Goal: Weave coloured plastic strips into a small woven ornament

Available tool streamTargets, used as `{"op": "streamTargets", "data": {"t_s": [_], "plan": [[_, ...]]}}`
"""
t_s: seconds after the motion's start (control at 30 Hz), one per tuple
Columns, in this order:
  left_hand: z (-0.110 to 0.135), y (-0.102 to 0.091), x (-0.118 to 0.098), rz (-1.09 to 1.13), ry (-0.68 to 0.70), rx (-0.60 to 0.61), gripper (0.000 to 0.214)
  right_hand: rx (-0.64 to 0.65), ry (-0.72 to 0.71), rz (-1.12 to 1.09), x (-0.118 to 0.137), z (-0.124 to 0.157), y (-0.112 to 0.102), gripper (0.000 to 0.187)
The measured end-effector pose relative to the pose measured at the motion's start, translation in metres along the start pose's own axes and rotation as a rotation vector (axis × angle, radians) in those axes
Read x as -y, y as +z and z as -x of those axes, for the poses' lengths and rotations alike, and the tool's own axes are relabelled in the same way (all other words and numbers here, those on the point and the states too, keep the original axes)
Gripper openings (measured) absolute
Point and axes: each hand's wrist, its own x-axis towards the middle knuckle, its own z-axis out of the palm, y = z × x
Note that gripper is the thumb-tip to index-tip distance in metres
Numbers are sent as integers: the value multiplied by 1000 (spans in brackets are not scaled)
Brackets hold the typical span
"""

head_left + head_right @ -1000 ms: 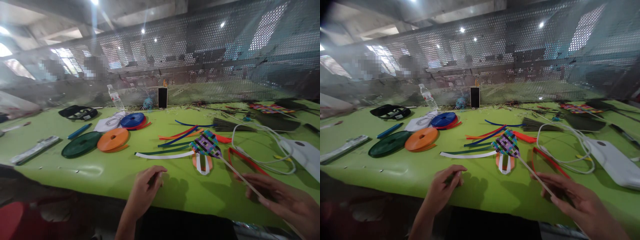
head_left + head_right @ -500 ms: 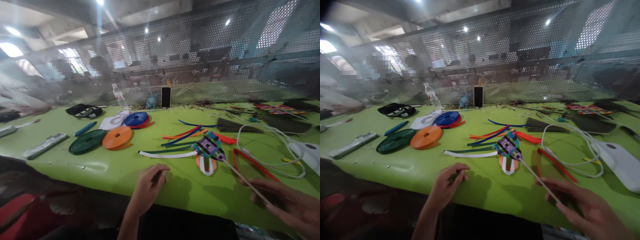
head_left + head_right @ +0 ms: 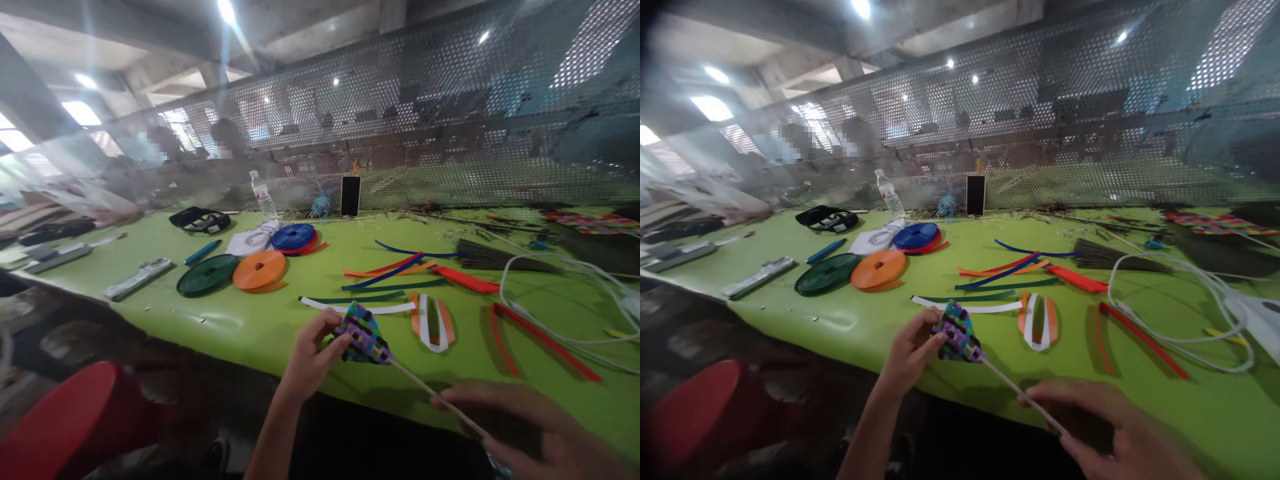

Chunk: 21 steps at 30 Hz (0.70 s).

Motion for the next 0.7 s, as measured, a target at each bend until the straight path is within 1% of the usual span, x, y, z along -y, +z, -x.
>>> {"op": "streamTargets", "data": {"t_s": [0.03,0.1,0.2,0.33,0.5,0.6,0.7], "plan": [[-1,0,1,7,-33,-38,43,9,9,-24,4,-4,1,28],[-3,1,1,7,-81,-74,48,40,43,-69,4,-8,1,29],[-8,3,-3,14,-118,-74,52,77,91,-88,-7,-4,1,31],[-14,5,-10,27,-119,-46,53,37,94,-91,-18,3,1,30],[-14,5,-14,32,-97,-7,44,37,55,-19,-12,1,0,30],[-13,4,-13,25,-83,3,35,8,12,43,-5,-1,0,27],[-13,3,-12,18,-72,0,29,-22,-28,47,0,-2,0,27]]}}
